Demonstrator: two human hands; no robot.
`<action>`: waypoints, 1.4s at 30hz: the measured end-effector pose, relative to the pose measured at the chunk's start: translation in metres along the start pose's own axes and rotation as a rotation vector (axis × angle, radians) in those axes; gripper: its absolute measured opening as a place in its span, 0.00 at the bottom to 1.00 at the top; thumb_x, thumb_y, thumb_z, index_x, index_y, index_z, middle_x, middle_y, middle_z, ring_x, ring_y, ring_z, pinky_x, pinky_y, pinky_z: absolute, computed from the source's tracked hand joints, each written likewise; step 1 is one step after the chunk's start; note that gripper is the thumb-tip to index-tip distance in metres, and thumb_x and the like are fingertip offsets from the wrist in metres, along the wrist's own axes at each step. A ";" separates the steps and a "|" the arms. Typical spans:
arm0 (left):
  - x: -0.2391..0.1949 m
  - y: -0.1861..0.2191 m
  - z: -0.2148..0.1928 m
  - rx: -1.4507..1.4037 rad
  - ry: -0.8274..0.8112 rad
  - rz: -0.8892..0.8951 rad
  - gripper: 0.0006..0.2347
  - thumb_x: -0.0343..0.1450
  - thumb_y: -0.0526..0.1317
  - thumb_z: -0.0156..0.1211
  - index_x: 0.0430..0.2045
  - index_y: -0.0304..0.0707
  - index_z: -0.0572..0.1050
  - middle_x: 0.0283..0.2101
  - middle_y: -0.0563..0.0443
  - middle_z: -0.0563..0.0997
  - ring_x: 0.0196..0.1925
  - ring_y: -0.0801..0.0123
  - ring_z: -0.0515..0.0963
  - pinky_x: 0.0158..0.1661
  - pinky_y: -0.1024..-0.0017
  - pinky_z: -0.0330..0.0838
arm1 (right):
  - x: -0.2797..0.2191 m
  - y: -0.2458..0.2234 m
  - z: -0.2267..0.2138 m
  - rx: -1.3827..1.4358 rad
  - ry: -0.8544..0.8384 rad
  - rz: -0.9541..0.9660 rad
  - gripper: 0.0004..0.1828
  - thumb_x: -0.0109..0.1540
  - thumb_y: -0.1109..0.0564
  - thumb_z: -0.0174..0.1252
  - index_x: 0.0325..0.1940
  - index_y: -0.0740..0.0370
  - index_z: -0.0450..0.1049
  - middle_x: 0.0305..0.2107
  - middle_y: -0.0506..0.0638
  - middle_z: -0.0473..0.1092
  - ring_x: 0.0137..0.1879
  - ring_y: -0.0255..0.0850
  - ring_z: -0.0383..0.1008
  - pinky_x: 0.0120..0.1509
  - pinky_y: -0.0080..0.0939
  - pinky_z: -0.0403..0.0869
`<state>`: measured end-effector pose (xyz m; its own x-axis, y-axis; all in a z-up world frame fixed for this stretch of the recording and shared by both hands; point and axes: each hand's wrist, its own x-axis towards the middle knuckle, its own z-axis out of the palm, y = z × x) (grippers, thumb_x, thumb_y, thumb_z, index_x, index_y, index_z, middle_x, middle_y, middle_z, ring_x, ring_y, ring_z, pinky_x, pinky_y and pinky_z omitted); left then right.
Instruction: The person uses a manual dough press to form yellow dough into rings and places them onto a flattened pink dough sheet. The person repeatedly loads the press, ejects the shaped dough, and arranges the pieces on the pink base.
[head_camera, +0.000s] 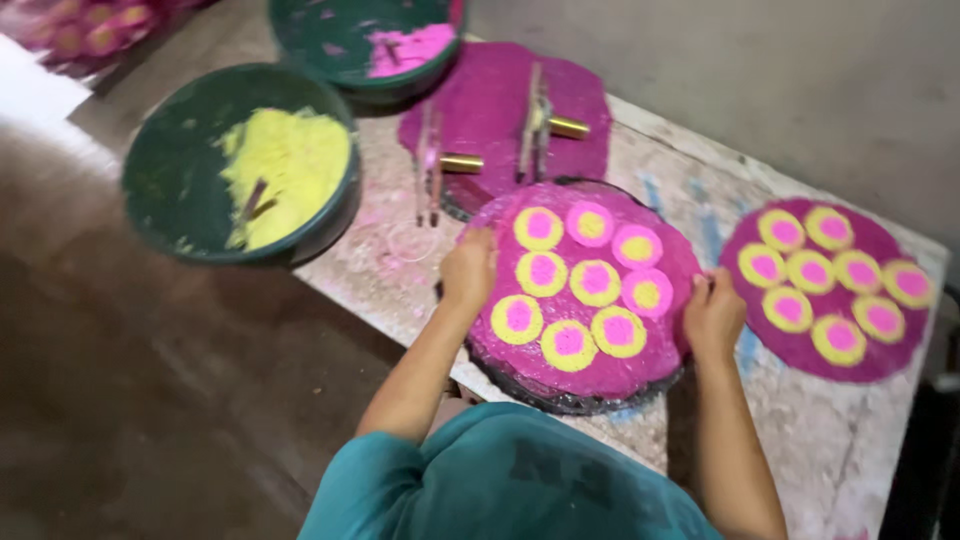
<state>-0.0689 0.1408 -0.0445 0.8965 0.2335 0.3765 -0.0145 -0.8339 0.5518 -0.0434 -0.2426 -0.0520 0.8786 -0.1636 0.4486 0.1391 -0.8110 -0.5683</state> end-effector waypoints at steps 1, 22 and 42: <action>-0.003 0.008 -0.003 -0.033 0.041 0.031 0.06 0.69 0.38 0.61 0.35 0.41 0.74 0.37 0.38 0.81 0.37 0.41 0.81 0.35 0.46 0.73 | 0.002 -0.003 0.000 0.032 0.003 -0.012 0.08 0.69 0.57 0.58 0.47 0.65 0.73 0.35 0.67 0.74 0.44 0.68 0.75 0.44 0.62 0.72; 0.056 0.261 0.163 -0.543 -0.497 0.481 0.09 0.75 0.41 0.58 0.40 0.34 0.69 0.30 0.34 0.80 0.34 0.39 0.81 0.34 0.50 0.72 | -0.032 0.067 -0.229 -0.250 0.421 0.228 0.03 0.72 0.61 0.54 0.47 0.65 0.70 0.33 0.66 0.74 0.42 0.65 0.77 0.41 0.59 0.72; 0.073 0.165 0.051 -0.472 -0.255 0.413 0.14 0.71 0.35 0.62 0.50 0.35 0.72 0.50 0.38 0.75 0.45 0.51 0.80 0.45 0.59 0.75 | -0.142 0.027 -0.137 0.010 0.282 0.274 0.12 0.67 0.62 0.53 0.54 0.68 0.71 0.47 0.62 0.68 0.50 0.57 0.74 0.54 0.49 0.74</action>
<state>0.0164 -0.0054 0.0358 0.8514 -0.2316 0.4706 -0.5184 -0.5079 0.6879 -0.2266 -0.3180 -0.0368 0.7242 -0.5223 0.4503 -0.0774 -0.7104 -0.6995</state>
